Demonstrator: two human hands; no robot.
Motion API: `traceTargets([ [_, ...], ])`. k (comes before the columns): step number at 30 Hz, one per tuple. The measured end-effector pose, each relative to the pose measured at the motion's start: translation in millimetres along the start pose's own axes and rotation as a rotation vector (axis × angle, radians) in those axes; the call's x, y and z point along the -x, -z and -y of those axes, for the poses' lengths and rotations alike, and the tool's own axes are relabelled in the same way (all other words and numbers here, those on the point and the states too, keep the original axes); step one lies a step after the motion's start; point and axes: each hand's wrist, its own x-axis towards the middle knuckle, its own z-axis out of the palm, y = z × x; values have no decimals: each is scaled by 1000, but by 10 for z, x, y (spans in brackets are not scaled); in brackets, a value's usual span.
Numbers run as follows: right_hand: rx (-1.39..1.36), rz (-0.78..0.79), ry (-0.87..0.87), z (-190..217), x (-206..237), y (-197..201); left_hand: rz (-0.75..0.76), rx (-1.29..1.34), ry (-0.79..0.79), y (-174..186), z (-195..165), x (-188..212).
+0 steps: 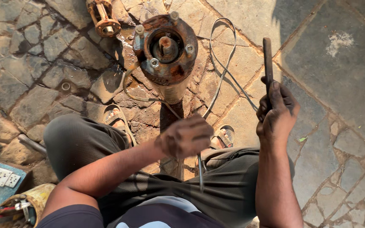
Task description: The person sits on a stone-paved ground and works on a rusty cylindrical pump motor, holding a metal rod against the pump while filing and scraping its rusted surface with a flat file. They reposition the rod and file repeatedly, working around the pump's top flange and body.
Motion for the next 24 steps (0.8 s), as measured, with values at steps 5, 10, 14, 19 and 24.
traceTargets([
  [5, 52, 4, -14, -15, -41, -21, 224, -16, 281, 26, 34, 84],
  [10, 52, 5, 0, -60, -80, -27, 717, 87, 737, 62, -10, 210],
  [14, 52, 4, 16, -128, -135, -33, 403, 103, 659, 175, -149, 230],
  [19, -13, 27, 96, -217, -187, -83, 107, 72, 696, 905, 253, 195],
  [24, -44, 130, 159, -208, -90, -108, -102, -83, 889, 1774, 881, 305],
])
